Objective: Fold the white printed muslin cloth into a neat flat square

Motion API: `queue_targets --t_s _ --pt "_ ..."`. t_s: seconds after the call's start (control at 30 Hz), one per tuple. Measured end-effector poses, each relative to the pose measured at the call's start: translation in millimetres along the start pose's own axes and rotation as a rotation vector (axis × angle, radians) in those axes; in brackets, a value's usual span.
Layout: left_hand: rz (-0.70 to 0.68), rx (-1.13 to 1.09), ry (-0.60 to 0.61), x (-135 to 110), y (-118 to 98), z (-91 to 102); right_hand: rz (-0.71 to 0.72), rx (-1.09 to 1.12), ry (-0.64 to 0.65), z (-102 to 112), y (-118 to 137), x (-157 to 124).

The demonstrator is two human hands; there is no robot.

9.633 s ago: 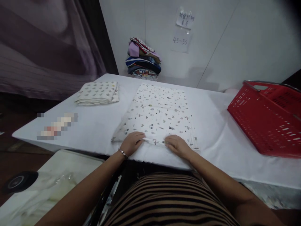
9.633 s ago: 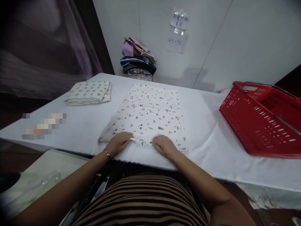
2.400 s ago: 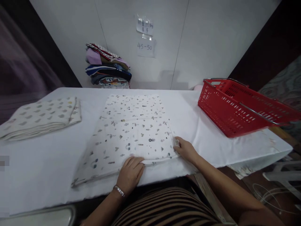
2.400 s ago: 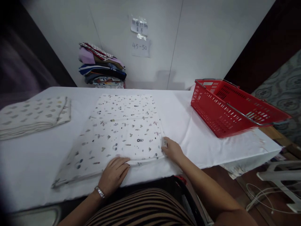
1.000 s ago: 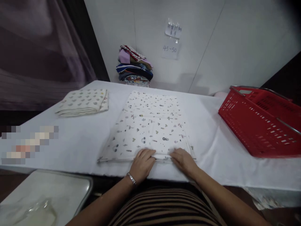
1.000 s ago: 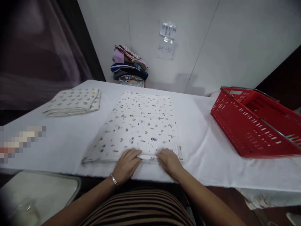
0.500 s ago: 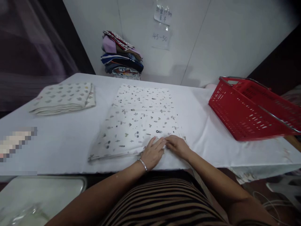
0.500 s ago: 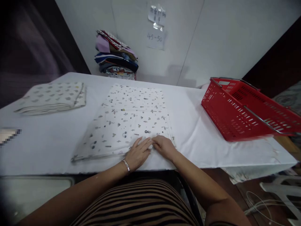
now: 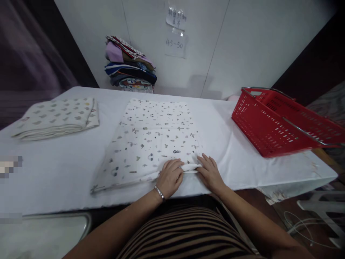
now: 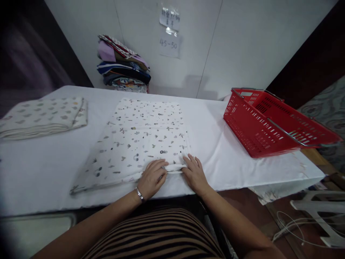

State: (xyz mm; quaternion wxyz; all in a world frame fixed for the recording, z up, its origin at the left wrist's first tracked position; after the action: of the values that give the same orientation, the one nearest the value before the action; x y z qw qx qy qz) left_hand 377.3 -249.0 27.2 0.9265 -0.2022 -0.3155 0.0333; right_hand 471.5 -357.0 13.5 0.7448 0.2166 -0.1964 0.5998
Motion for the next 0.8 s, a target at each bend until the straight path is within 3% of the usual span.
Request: queue_targets --t_s 0.13,0.33,0.57,0.8 --pt "-0.093 0.079 0.167 -9 -6 -19.1 0.057 0.047 0.029 7 -7 -11" --pt "-0.123 0.11 0.137 -14 -11 -19.4 0.09 0.136 -0.023 13 -10 -24" --pt "0.011 0.22 0.177 -16 12 -2.8 0.084 0.213 -0.005 12 -12 -21" --pt "0.048 0.227 0.151 -44 47 37.0 -0.003 0.333 0.145 11 -24 -15"
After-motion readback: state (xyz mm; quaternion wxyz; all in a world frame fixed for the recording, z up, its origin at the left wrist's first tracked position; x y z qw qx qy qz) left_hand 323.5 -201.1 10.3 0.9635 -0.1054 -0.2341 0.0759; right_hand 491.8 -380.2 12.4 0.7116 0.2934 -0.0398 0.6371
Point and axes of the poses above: each hand's wrist, its own x-axis towards the middle knuckle, its own z-axis out of the back of the hand, y = z × x, the point moved 9 cm from there along x, towards the middle knuckle, and after that the axes turned 7 degrees about -y, right-handed, at the moved point
